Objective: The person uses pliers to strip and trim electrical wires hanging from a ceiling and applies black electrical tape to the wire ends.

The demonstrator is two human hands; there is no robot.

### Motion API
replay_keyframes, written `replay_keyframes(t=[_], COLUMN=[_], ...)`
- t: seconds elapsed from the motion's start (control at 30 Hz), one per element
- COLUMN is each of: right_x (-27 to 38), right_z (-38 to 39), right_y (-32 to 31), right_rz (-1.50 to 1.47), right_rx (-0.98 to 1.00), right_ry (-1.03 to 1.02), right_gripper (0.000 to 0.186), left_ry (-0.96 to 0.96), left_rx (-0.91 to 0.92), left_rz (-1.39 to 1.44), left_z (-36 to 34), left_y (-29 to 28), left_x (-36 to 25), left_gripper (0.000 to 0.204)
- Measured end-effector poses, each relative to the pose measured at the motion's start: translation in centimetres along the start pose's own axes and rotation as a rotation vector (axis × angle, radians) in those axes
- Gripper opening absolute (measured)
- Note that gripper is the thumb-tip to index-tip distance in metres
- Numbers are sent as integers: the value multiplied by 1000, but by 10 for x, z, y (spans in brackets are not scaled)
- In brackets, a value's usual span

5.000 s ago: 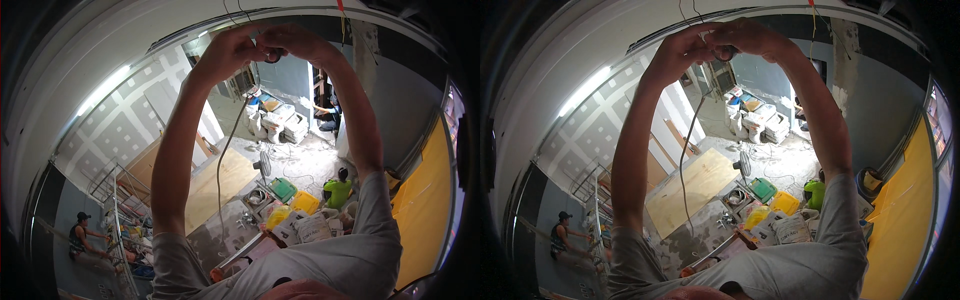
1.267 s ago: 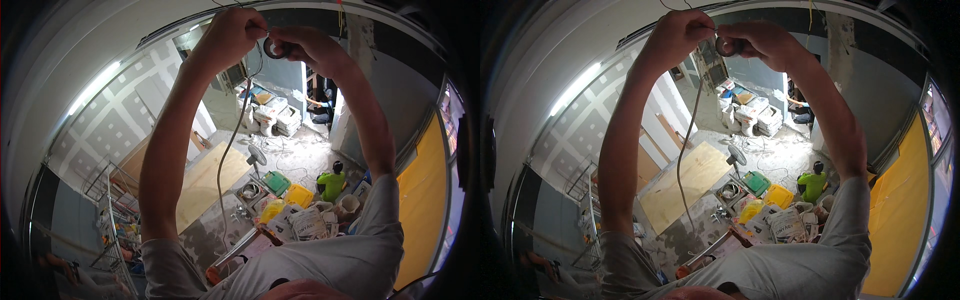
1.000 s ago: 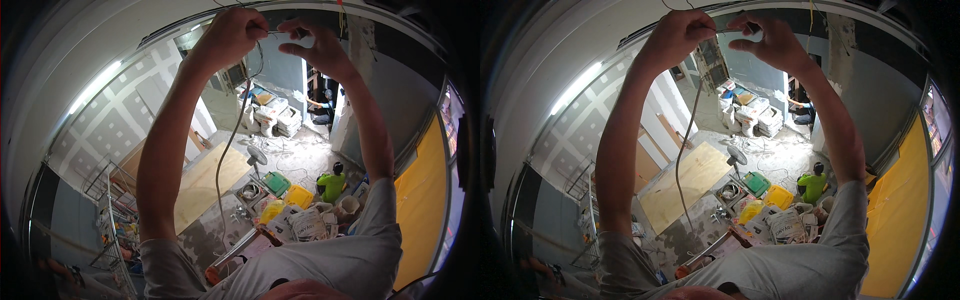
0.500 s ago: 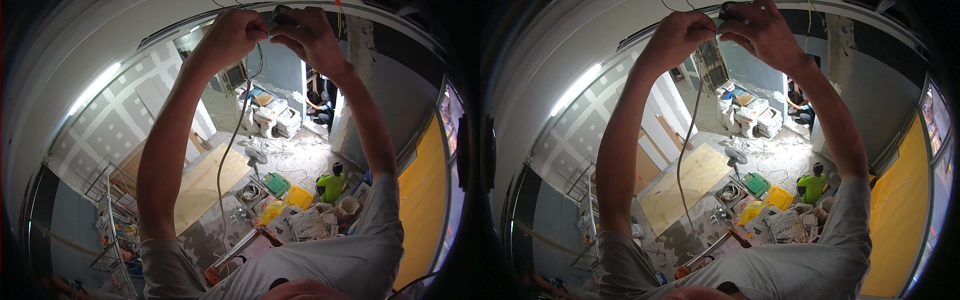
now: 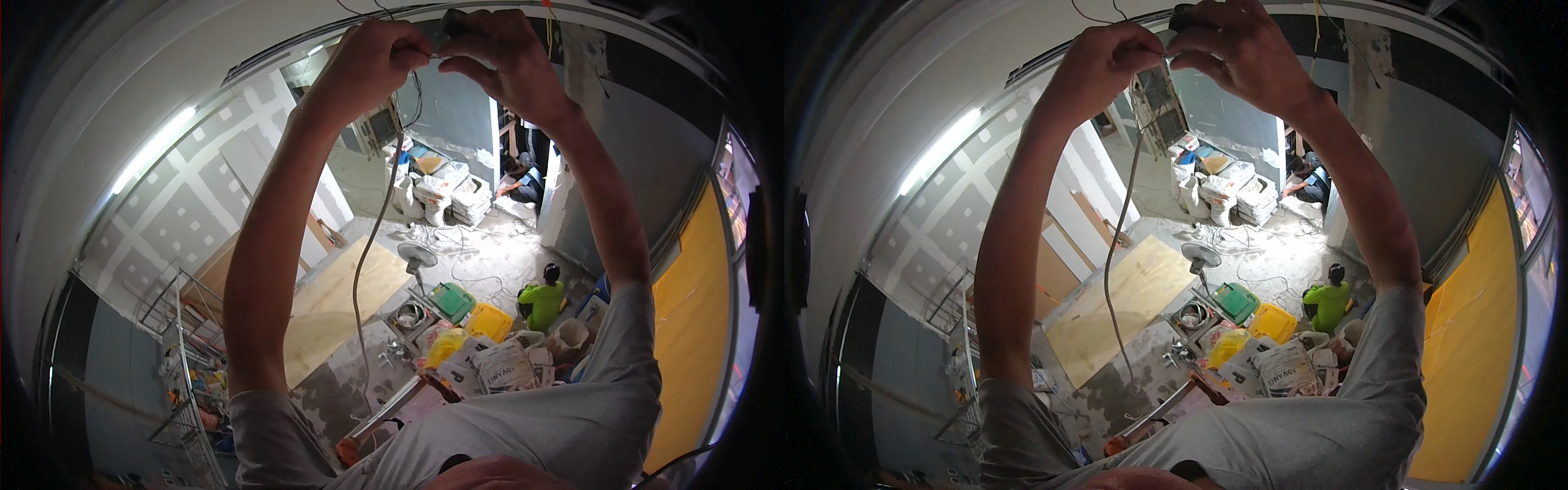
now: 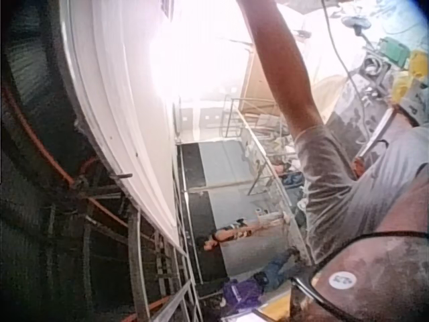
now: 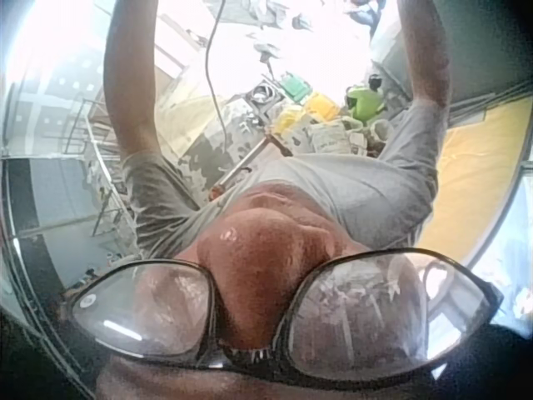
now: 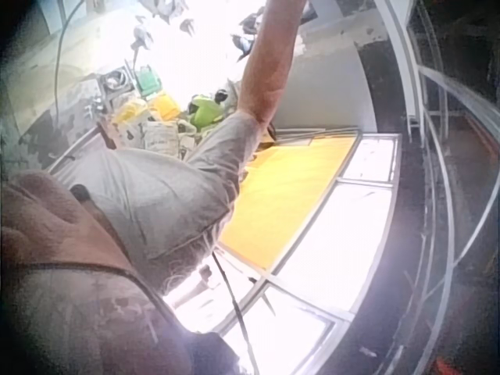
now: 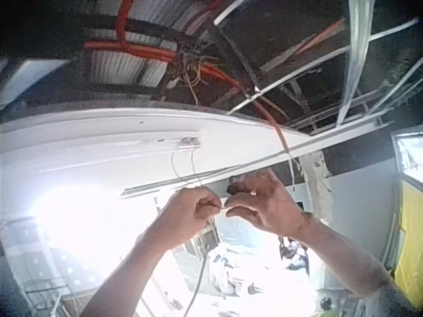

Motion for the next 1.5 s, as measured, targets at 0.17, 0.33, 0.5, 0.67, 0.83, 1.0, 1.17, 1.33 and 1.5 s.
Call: replay_keyframes(t=[0.17,0.33,0.5,0.67,0.83,1.0,1.17,1.33,1.5], right_x=[-15,-50,-65,-47,-7,-13,-6,-10,-14], right_z=[3,-6,-2,2,4,12,9,7,5], right_y=[15,42,65,50,7,10,4,7,12], right_rz=[-168,-410,-1129,-731,-205,-7,152,-34,-78], right_rx=[50,699,909,618,-37,-22,-222,-204,-216], right_ry=[179,878,1028,766,258,208,-49,-35,-51], right_gripper=[16,21,29,25,27,30,24,28,24], left_ry=[51,92,26,12,39,31,-4,13,46], left_rx=[-13,-16,-7,23,9,21,28,39,7], left_rz=[-97,-94,1,-58,-5,-10,71,50,-17], left_z=[0,4,2,1,0,-2,-2,-2,0], left_y=[3,5,-3,-6,-4,-7,-8,-8,-6], left_x=[-3,3,3,3,5,1,1,-1,-1], left_gripper=[11,11,13,13,14,14,15,14,13])
Point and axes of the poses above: each hand's wrist, its own z-axis away from the middle knuckle, its own y-axis out of the palm, x = y × z, the point moved 4 cm from there along -z, towards the middle knuckle, and after that the axes turned 7 degrees about y, right-handed, at the moved point
